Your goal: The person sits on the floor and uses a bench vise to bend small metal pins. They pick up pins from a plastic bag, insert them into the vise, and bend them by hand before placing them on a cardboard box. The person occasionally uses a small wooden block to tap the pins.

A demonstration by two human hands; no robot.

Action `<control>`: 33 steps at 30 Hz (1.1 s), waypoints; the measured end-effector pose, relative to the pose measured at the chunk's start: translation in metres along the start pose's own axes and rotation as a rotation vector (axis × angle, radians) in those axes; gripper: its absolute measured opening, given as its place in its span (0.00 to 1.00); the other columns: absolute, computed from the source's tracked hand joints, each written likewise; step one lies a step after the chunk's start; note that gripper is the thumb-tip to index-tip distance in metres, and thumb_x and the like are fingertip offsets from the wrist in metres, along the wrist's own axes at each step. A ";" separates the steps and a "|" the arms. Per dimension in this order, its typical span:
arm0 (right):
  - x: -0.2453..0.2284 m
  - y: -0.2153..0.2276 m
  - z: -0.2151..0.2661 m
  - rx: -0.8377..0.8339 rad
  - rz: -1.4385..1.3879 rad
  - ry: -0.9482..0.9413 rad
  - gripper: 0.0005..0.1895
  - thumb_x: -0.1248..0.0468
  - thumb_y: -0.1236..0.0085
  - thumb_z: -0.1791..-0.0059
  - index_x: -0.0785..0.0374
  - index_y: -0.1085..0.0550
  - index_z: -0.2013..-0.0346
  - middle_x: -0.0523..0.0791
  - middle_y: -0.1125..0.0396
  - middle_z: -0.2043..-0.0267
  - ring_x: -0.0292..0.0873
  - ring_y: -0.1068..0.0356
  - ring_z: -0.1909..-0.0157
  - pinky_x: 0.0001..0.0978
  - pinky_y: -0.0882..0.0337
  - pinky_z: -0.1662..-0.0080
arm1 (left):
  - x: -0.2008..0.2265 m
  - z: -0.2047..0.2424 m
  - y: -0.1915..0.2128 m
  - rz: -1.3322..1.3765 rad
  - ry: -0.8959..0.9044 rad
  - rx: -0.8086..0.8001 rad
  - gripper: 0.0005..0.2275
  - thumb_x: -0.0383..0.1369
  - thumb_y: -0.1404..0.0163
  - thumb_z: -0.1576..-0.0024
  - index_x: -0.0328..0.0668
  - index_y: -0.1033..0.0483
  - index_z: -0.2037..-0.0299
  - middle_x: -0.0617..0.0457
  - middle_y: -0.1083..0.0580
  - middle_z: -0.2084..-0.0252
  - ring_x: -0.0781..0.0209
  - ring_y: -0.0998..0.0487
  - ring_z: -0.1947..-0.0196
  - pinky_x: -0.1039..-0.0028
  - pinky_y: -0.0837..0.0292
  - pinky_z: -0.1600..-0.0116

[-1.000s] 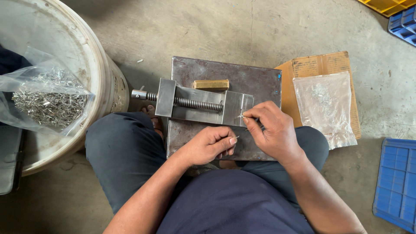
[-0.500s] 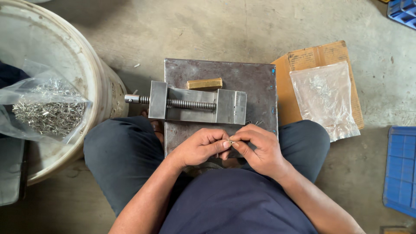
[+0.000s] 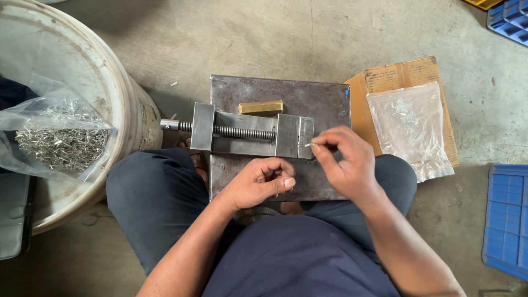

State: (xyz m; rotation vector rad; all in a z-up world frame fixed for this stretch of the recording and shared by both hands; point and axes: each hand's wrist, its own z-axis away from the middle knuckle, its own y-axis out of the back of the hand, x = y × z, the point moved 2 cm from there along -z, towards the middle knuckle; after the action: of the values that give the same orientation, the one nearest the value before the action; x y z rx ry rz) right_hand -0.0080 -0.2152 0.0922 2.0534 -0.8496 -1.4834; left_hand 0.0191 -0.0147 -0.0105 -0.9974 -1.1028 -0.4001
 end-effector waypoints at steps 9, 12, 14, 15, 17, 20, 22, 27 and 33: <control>-0.006 -0.009 -0.014 -0.056 0.028 0.013 0.04 0.70 0.37 0.49 0.65 0.23 0.60 0.45 0.28 0.61 0.40 0.26 0.63 0.29 0.28 0.62 | -0.001 0.001 -0.002 0.004 -0.024 0.013 0.08 0.32 0.42 0.39 0.35 0.24 0.57 0.64 0.30 0.68 0.77 0.33 0.68 0.82 0.33 0.62; -0.009 -0.009 -0.015 -0.066 0.040 0.043 0.04 0.70 0.37 0.49 0.64 0.23 0.60 0.45 0.28 0.61 0.40 0.26 0.62 0.29 0.27 0.61 | 0.001 0.000 -0.001 -0.052 -0.018 0.023 0.08 0.32 0.42 0.39 0.34 0.23 0.58 0.63 0.31 0.70 0.77 0.34 0.70 0.82 0.34 0.64; -0.012 -0.009 -0.016 -0.079 0.053 0.041 0.04 0.70 0.37 0.49 0.64 0.22 0.60 0.45 0.28 0.61 0.40 0.26 0.63 0.29 0.27 0.62 | 0.001 -0.001 -0.003 -0.030 -0.024 0.020 0.08 0.32 0.42 0.39 0.34 0.24 0.58 0.64 0.31 0.70 0.77 0.34 0.70 0.82 0.34 0.63; -0.013 -0.008 -0.016 -0.090 0.069 0.033 0.04 0.70 0.37 0.50 0.64 0.22 0.60 0.45 0.29 0.61 0.40 0.26 0.64 0.29 0.27 0.62 | 0.001 -0.001 -0.003 -0.019 -0.026 0.020 0.08 0.32 0.42 0.39 0.35 0.24 0.58 0.64 0.31 0.70 0.77 0.34 0.70 0.82 0.33 0.63; -0.014 -0.008 -0.015 -0.104 0.068 0.014 0.05 0.70 0.37 0.49 0.64 0.21 0.59 0.46 0.29 0.61 0.40 0.26 0.64 0.29 0.27 0.63 | 0.001 0.000 -0.003 0.000 -0.022 0.019 0.08 0.32 0.42 0.39 0.35 0.24 0.58 0.64 0.30 0.70 0.77 0.34 0.70 0.82 0.33 0.63; -0.009 -0.004 -0.010 -0.094 0.031 0.016 0.06 0.70 0.39 0.49 0.64 0.21 0.57 0.46 0.29 0.59 0.40 0.26 0.62 0.29 0.28 0.60 | 0.002 0.000 -0.003 -0.026 -0.018 0.030 0.07 0.31 0.42 0.39 0.35 0.24 0.58 0.64 0.31 0.70 0.77 0.34 0.70 0.82 0.34 0.64; -0.001 0.001 -0.002 -0.063 0.025 0.064 0.07 0.70 0.40 0.49 0.64 0.22 0.55 0.46 0.28 0.57 0.42 0.27 0.58 0.30 0.28 0.56 | 0.002 -0.001 -0.003 -0.033 -0.016 0.038 0.07 0.31 0.43 0.39 0.35 0.24 0.57 0.64 0.31 0.70 0.77 0.34 0.70 0.82 0.34 0.64; 0.043 0.009 0.033 -0.027 0.000 -0.218 0.07 0.69 0.38 0.48 0.65 0.21 0.56 0.45 0.29 0.61 0.37 0.29 0.64 0.26 0.29 0.60 | -0.003 0.000 -0.004 -0.038 -0.038 0.056 0.06 0.28 0.44 0.39 0.34 0.25 0.58 0.65 0.33 0.70 0.77 0.36 0.70 0.82 0.36 0.64; 0.058 0.001 0.064 -0.065 -0.005 -0.367 0.06 0.68 0.39 0.49 0.67 0.22 0.58 0.45 0.30 0.64 0.35 0.30 0.68 0.25 0.31 0.65 | 0.002 -0.003 -0.007 -0.089 -0.022 0.056 0.05 0.28 0.44 0.38 0.35 0.25 0.59 0.65 0.36 0.72 0.77 0.39 0.71 0.81 0.40 0.67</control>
State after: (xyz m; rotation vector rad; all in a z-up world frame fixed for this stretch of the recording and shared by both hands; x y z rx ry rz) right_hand -0.0565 -0.2579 0.0348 1.7636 -0.9173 -1.8988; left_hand 0.0164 -0.0207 -0.0054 -0.9078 -1.1750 -0.4287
